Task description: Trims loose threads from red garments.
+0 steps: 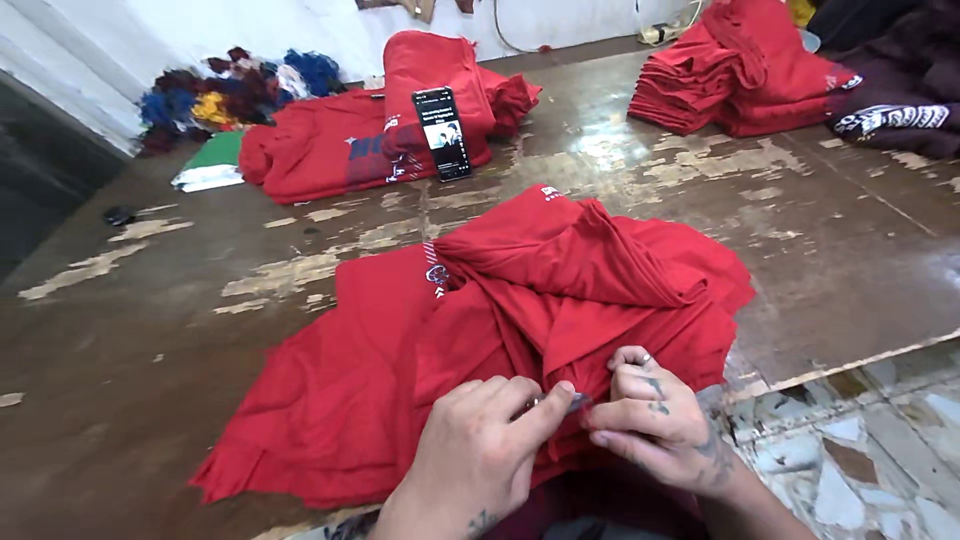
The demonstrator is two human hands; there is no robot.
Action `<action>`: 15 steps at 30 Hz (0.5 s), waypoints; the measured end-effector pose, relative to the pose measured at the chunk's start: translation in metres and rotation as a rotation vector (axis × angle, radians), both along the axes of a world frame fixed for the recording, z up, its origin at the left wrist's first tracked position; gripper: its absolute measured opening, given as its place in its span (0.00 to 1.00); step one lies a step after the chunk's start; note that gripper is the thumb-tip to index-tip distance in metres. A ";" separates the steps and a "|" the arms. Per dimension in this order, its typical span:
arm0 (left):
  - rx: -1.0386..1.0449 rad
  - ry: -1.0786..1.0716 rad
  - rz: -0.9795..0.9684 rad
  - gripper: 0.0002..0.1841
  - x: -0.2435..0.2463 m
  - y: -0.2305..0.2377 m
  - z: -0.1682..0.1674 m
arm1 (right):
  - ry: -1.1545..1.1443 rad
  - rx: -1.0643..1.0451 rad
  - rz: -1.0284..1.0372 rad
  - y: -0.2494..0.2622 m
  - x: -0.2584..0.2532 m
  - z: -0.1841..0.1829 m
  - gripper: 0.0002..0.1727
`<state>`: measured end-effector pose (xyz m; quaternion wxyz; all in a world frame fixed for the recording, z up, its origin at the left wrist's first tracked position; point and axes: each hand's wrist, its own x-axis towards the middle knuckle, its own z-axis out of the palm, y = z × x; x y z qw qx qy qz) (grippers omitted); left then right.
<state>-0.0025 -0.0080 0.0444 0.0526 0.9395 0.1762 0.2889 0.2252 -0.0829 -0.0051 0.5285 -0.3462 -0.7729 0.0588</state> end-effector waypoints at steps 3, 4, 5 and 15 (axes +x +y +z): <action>0.000 -0.020 0.028 0.17 -0.004 0.002 0.000 | -0.018 -0.005 0.042 0.002 0.000 0.010 0.20; -0.054 -0.059 0.051 0.16 -0.005 0.002 -0.002 | -0.029 -0.001 0.059 -0.003 0.002 0.010 0.26; -0.140 -0.121 0.085 0.17 -0.006 0.002 -0.004 | -0.054 -0.002 0.063 -0.012 0.006 0.010 0.30; -0.884 -0.683 -0.309 0.12 0.020 -0.005 -0.021 | -0.109 -0.248 -0.160 0.045 -0.004 0.031 0.16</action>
